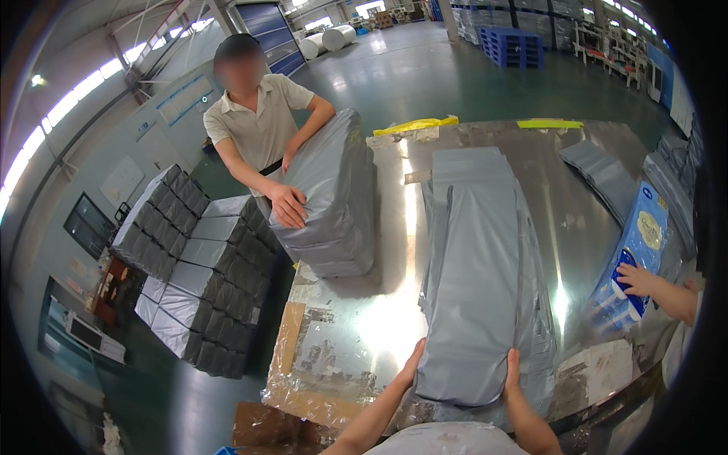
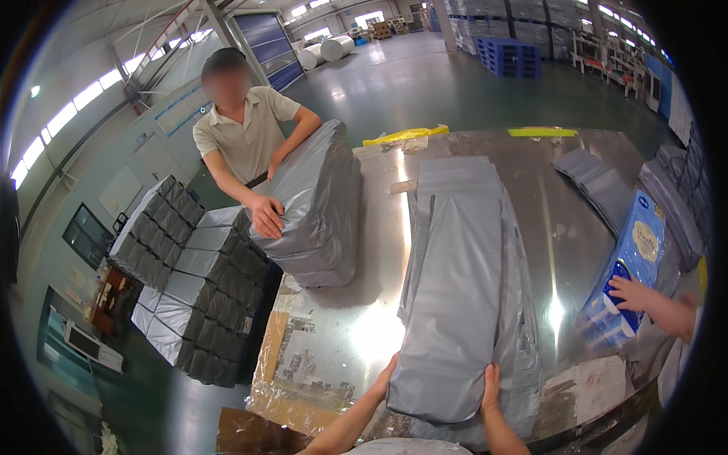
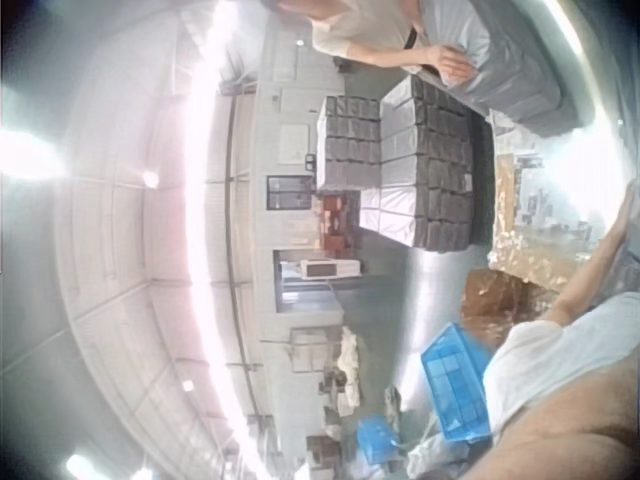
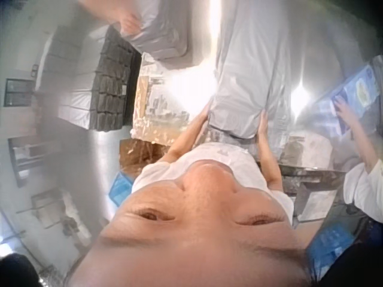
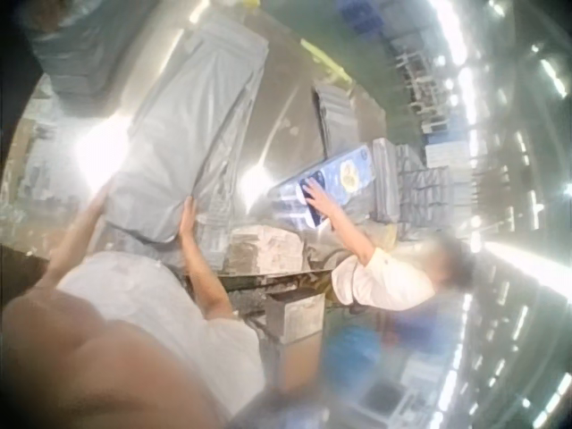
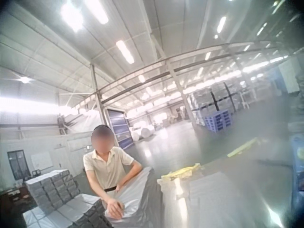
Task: The person slides a pack of tissues into a grey plastic bag, seals the opening by folding the flap, and places the completed package onto a stack of similar items on a metal table.
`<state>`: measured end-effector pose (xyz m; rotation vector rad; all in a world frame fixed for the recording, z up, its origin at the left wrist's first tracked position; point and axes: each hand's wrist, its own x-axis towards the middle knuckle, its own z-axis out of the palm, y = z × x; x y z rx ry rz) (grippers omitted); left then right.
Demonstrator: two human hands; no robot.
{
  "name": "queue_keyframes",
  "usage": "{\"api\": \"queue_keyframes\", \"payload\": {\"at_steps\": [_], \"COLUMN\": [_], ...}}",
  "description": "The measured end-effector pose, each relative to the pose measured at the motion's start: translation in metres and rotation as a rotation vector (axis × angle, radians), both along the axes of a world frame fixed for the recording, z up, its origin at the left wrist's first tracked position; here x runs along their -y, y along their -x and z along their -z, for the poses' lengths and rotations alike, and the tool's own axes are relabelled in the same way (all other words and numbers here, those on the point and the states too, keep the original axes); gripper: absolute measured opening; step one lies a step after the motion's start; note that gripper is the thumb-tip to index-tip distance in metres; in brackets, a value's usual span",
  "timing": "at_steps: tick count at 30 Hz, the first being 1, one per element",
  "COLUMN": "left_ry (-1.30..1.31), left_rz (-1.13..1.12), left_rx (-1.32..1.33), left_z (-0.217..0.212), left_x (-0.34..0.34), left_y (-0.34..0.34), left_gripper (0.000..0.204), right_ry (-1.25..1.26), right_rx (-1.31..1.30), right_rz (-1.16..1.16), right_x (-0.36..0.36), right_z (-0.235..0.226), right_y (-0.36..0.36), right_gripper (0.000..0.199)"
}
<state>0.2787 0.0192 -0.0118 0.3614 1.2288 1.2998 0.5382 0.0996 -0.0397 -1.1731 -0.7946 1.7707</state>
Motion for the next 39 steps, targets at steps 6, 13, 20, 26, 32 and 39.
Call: {"api": "queue_keyframes", "payload": {"at_steps": [6, 13, 20, 26, 32, 39], "left_ry": [-0.056, 0.008, -0.004, 0.091, -0.552, -0.868], "left_rz": [0.157, 0.163, 0.291, 0.471, -0.194, -0.779], "left_rx": [-0.097, 0.070, 0.060, -0.171, -1.528, -1.880], "left_z": [-0.021, -0.111, -0.093, -0.127, -0.254, -0.367], "left_x": [0.000, 0.063, 0.109, 0.114, 0.071, 0.039], "left_y": [0.007, -0.006, -0.005, 0.015, 0.096, 0.155], "left_gripper": [0.068, 0.068, 0.095, 0.093, 0.082, 0.079], "right_ry": [0.267, 0.295, 0.304, 0.287, 0.174, -0.466], "right_rx": [-0.163, -0.072, -0.087, -0.108, -0.068, 0.836], "right_rz": [-0.240, -0.385, -0.353, -0.319, -0.246, -0.174], "right_x": [0.006, 0.049, 0.103, 0.119, 0.143, 0.108], "right_z": [-0.058, -0.118, -0.159, -0.133, -0.147, -0.153], "right_y": [-0.002, -0.017, -0.018, -0.016, 0.025, 0.012], "right_gripper": [0.079, 0.086, 0.079, 0.073, 0.064, 0.078]}}
